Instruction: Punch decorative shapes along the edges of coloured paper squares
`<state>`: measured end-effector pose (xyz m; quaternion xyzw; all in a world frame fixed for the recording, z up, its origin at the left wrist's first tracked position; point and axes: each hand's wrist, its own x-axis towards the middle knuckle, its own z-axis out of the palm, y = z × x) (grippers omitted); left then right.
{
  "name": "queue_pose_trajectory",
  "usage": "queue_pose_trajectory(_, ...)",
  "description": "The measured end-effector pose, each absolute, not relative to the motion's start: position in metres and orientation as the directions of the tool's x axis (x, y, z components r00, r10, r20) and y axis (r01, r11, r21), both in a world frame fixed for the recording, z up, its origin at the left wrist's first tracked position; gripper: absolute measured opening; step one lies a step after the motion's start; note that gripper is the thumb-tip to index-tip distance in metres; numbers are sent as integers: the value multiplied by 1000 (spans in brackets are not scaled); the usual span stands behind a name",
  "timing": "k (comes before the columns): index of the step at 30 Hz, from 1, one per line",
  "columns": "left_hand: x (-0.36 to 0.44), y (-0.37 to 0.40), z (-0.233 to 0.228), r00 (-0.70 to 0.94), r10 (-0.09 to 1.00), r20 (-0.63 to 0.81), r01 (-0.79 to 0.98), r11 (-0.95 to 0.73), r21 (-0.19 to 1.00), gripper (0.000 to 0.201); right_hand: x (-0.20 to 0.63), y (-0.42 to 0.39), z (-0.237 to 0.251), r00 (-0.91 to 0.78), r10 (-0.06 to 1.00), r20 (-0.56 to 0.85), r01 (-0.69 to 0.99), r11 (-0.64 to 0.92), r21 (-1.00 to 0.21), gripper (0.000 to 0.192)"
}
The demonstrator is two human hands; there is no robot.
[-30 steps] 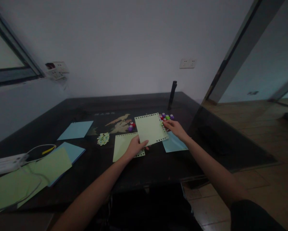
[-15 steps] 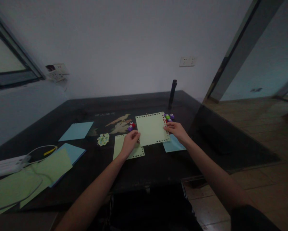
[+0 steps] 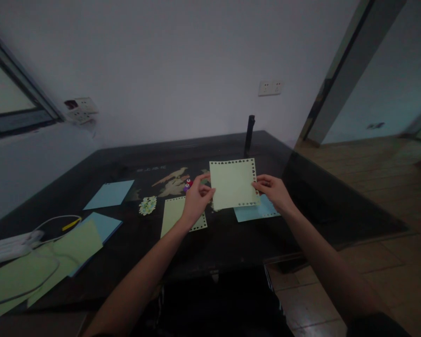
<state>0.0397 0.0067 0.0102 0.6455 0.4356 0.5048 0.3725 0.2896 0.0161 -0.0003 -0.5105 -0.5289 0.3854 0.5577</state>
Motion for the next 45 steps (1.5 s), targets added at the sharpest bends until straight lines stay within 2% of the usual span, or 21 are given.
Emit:
queue_pose_trajectory(7,75,15,-6,166,937,307,344,-347,873,48,324,17,-12,189,955,230,284,171,-943,33)
queue_pose_trajectory(16,99,22,-31,259,949,178,587,-302,751,23,350,19,-38,147,976,162,422,87,-903,42)
queue_pose_trajectory(20,99,22,-36,266,955,132,628,-276,728,19,352,19,-41,129,978,163,479,82,-874,41)
queue_pose_trajectory(27,101,19,-35,286,954,95,695,-274,664,25,353,19,-43,119,989,91,584,4,-812,37)
queue_pose_trajectory(34,100,19,-39,332,936,119,728,-334,599,23,354,20,-46,117,991,63,632,-25,-775,35)
queue_pose_trajectory(45,100,19,-46,392,908,148,729,-404,553,16,357,22,-50,152,980,131,757,-30,-653,33)
